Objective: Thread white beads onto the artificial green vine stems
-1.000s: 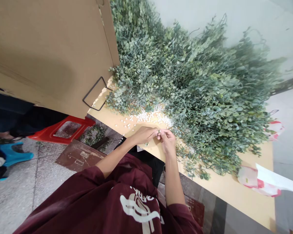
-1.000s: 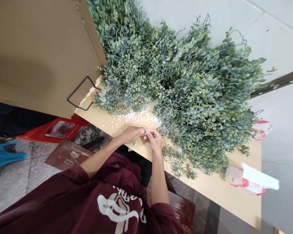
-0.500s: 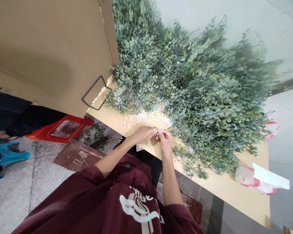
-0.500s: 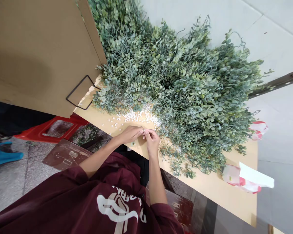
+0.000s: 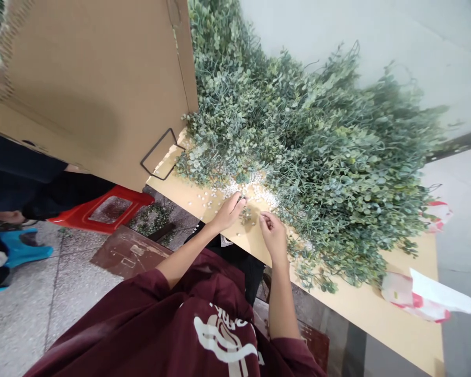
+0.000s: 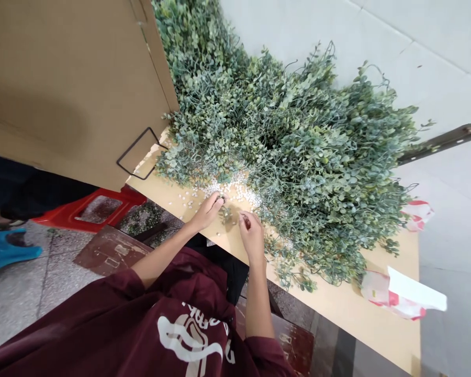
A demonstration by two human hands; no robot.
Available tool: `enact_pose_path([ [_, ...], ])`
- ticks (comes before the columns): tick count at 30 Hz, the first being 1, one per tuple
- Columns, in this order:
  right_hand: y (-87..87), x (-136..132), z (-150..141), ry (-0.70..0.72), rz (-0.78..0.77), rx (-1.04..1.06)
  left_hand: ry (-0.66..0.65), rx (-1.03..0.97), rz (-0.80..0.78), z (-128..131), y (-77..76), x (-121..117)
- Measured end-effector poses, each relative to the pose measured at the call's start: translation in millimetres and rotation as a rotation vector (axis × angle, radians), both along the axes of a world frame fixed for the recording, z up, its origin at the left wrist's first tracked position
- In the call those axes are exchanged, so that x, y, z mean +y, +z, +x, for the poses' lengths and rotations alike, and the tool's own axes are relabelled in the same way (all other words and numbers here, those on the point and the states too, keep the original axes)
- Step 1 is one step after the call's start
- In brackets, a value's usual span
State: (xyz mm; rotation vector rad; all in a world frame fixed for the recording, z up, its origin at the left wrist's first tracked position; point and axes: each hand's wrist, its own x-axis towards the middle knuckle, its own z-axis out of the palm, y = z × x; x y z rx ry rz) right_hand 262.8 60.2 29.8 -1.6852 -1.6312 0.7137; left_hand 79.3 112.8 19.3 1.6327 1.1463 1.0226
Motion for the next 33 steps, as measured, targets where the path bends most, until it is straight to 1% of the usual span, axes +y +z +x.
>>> enact_pose_path([
  [3,5.3,-1,4,0.155,-0.150,-0.157,-0.047,0.000,0.078,1,-0.5,1],
  [4,6.4,-1,4,0.186,-0.169,-0.208,-0.063,0.013,0.105,1,-0.8,2],
  [6,8.0,0,1,0.206,-0.169,-0.285,-0.099,0.054,0.147,3,-1.1,2],
  [8,8.8,1,-1,0.205,-0.152,-0.321,-0.142,0.104,0.175,5,-1.4,2],
  [11,9.0,2,-3,0.193,-0.142,-0.321,-0.195,0.186,0.217,7,-2.0,3],
  [17,7.9,1,2,0.104,-0.146,-0.271,-0.221,0.276,0.303,8,-7.2,6],
  [21,6.4,1,6,0.027,-0.171,-0.219,-0.241,0.371,0.307,9,-12.9,8],
  [24,3.1,0,10,-0.005,-0.212,-0.110,-0.229,0.416,0.304,9,-15.4,8],
  [30,-4.6,0,16,-0.024,-0.324,0.387,-0.223,0.423,0.299,8,-13.7,5],
  [33,-6.6,-2,16,-0.013,-0.334,0.549,-0.218,0.460,0.282,9,-13.5,5],
])
